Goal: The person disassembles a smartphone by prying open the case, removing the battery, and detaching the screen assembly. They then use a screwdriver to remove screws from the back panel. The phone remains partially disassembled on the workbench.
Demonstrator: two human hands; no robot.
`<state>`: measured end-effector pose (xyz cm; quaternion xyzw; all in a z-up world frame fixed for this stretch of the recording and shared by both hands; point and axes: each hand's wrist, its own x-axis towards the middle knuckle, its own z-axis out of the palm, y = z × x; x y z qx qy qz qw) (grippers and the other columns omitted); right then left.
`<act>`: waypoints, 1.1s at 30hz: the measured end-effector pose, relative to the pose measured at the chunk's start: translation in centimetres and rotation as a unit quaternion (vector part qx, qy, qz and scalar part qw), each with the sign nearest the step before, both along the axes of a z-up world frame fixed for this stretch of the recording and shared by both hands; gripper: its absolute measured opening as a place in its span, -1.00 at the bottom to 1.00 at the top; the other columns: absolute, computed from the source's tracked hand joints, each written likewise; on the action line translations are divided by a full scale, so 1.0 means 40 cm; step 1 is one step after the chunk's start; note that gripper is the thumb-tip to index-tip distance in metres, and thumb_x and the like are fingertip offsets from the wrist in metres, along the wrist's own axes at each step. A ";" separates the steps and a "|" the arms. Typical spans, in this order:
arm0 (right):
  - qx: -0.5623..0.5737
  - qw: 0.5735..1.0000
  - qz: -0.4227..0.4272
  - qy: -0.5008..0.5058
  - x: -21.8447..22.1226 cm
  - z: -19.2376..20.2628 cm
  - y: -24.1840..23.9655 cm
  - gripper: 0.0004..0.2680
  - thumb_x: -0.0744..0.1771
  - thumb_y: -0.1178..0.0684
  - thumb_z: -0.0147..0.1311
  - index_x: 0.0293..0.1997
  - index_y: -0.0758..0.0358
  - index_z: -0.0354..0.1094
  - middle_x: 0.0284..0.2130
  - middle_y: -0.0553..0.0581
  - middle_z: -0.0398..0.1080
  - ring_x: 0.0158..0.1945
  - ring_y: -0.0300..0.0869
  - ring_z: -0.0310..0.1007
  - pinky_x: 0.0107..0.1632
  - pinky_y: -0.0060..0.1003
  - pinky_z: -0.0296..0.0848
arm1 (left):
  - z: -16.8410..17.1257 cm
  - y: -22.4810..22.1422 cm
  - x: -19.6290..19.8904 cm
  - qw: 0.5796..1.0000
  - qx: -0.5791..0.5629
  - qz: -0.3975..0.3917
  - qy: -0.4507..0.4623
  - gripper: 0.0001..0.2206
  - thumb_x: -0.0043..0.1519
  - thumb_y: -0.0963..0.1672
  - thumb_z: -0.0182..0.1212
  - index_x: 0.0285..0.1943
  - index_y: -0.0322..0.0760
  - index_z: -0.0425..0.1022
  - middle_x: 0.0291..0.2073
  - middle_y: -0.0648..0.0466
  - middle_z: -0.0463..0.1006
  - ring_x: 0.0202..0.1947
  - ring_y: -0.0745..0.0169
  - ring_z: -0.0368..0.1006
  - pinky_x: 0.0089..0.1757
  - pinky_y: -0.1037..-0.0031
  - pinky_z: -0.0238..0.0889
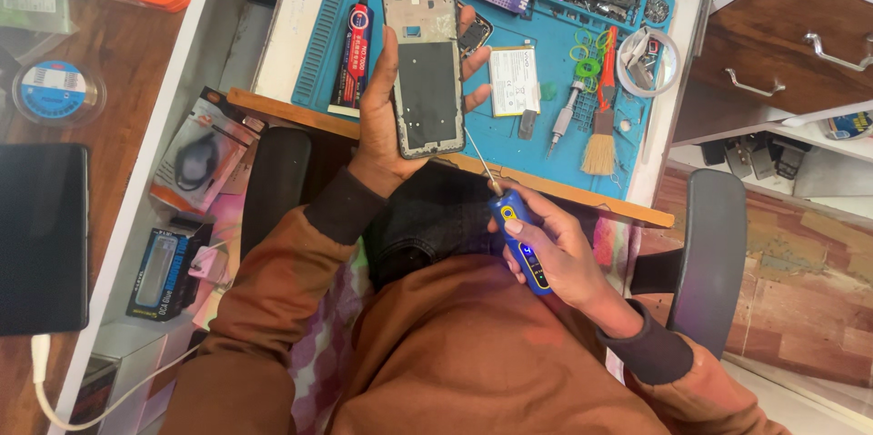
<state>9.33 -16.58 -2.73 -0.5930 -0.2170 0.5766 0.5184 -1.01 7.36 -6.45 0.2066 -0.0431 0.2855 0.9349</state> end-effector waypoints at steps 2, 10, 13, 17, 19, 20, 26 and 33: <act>-0.002 1.000 -0.002 -0.004 0.000 0.001 0.001 -0.57 0.36 0.09 -0.02 0.45 0.22 0.13 -0.18 0.15 0.41 -0.49 -0.29 0.33 -0.47 -0.40 0.36 | -0.001 -0.001 0.002 1.000 -0.002 -0.004 0.000 -0.37 0.47 0.14 -0.10 0.66 -0.13 -0.02 0.53 -0.05 0.19 0.41 0.00 0.31 0.21 0.12 0.41; 0.002 1.000 -0.013 -0.017 0.003 0.002 0.004 -0.56 0.36 0.09 0.00 0.46 0.21 0.12 -0.18 0.16 0.42 -0.48 -0.29 0.34 -0.45 -0.41 0.38 | -0.004 -0.006 0.006 1.000 -0.011 -0.028 0.009 -0.36 0.45 0.15 -0.10 0.66 -0.09 -0.04 0.54 -0.03 0.18 0.44 -0.05 0.25 0.26 0.11 0.37; 0.000 1.000 -0.016 -0.018 0.003 0.004 0.005 -0.57 0.36 0.09 -0.01 0.45 0.23 0.13 -0.18 0.16 0.42 -0.48 -0.30 0.33 -0.46 -0.41 0.37 | -0.006 -0.008 0.005 0.999 -0.014 -0.040 0.009 -0.35 0.46 0.15 -0.11 0.67 -0.11 -0.03 0.55 -0.03 0.18 0.46 -0.06 0.24 0.28 0.10 0.34; 0.002 1.000 -0.023 -0.014 0.004 0.007 0.007 -0.57 0.36 0.09 -0.01 0.46 0.21 0.12 -0.18 0.15 0.42 -0.48 -0.31 0.33 -0.45 -0.42 0.37 | -0.006 -0.009 0.009 0.999 -0.008 -0.050 0.008 -0.37 0.46 0.16 -0.12 0.65 -0.10 -0.02 0.54 -0.03 0.18 0.47 -0.10 0.22 0.28 0.09 0.34; 0.004 1.000 -0.026 -0.013 0.006 0.008 0.009 -0.56 0.36 0.10 -0.01 0.46 0.20 0.12 -0.18 0.14 0.42 -0.48 -0.31 0.33 -0.44 -0.42 0.39 | -0.004 -0.009 0.010 0.998 -0.012 -0.060 0.006 -0.37 0.46 0.16 -0.12 0.65 -0.10 -0.01 0.54 -0.03 0.18 0.48 -0.13 0.22 0.28 0.09 0.34; 0.004 1.000 -0.026 -0.016 0.008 0.008 0.010 -0.56 0.36 0.09 -0.01 0.46 0.19 0.12 -0.18 0.14 0.42 -0.48 -0.31 0.33 -0.45 -0.42 0.38 | -0.003 -0.010 0.010 0.998 -0.015 -0.066 0.005 -0.37 0.45 0.15 -0.12 0.64 -0.10 -0.01 0.54 -0.02 0.18 0.49 -0.14 0.22 0.28 0.08 0.35; 0.003 0.999 -0.036 -0.034 0.018 0.011 0.013 -0.56 0.35 0.08 0.01 0.46 0.19 0.14 -0.18 0.15 0.42 -0.46 -0.30 0.35 -0.45 -0.42 0.40 | -0.001 -0.019 0.012 0.998 0.002 -0.068 0.005 -0.39 0.46 0.15 -0.13 0.66 0.01 -0.07 0.52 -0.11 0.18 0.45 -0.23 0.23 0.24 0.06 0.36; 0.007 0.998 -0.045 -0.035 0.026 0.009 0.014 -0.55 0.35 0.07 0.02 0.46 0.20 0.14 -0.18 0.14 0.41 -0.45 -0.30 0.36 -0.45 -0.41 0.41 | -0.008 -0.022 0.018 0.995 0.009 -0.095 0.005 -0.39 0.46 0.14 -0.18 0.67 0.05 -0.16 0.50 -0.13 0.17 0.43 -0.27 0.24 0.26 0.06 0.36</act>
